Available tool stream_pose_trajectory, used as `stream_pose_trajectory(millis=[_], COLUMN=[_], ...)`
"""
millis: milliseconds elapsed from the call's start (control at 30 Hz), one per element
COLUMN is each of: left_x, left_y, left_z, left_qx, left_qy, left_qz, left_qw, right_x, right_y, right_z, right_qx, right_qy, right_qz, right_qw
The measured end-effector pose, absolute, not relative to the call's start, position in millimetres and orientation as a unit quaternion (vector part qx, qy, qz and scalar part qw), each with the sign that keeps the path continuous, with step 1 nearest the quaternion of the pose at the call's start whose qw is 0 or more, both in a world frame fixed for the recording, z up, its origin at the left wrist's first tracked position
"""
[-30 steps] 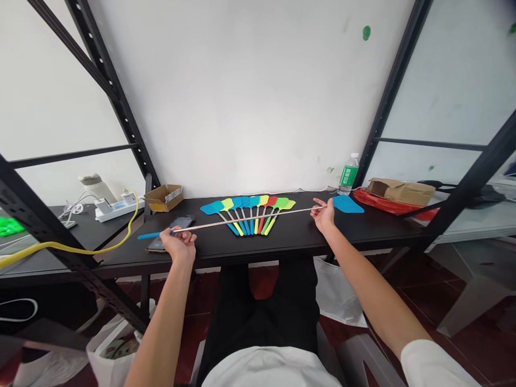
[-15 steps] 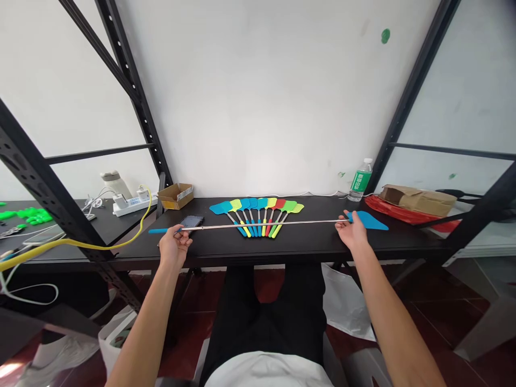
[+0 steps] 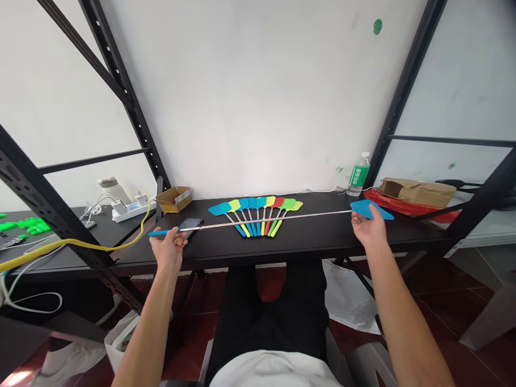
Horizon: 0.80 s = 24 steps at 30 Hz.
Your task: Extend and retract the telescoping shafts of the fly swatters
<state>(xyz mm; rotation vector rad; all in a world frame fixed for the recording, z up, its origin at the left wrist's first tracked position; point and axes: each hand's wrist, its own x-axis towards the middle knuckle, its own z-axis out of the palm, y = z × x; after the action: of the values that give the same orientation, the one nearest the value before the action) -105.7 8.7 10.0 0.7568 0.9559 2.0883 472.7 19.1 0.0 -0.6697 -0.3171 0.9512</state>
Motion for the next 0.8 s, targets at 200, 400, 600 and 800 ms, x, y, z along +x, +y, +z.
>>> stream_pose_trajectory(millis=[200,400,600,800], left_x=[-124,-132,-142,-143], left_y=[-4,-17,-21,-24], left_z=[23,39,44,45], left_qx=[0.314,0.27,0.261,0.307], left_qy=[0.385,0.396,0.358,0.345], left_qz=[0.781,0.791,0.804,0.77], left_qw=[0.378,0.38,0.396,0.441], right_x=[497,519,527,524], right_y=[11,-8,-24,-26], right_z=[-1,-1,-4,-8], right_qx=[-0.327,-0.342,-0.425,-0.445], right_qy=[-0.196,-0.234,-0.371,-0.382], right_qz=[0.472,0.484,0.484,0.499], right_qw=[0.795,0.771,0.669,0.638])
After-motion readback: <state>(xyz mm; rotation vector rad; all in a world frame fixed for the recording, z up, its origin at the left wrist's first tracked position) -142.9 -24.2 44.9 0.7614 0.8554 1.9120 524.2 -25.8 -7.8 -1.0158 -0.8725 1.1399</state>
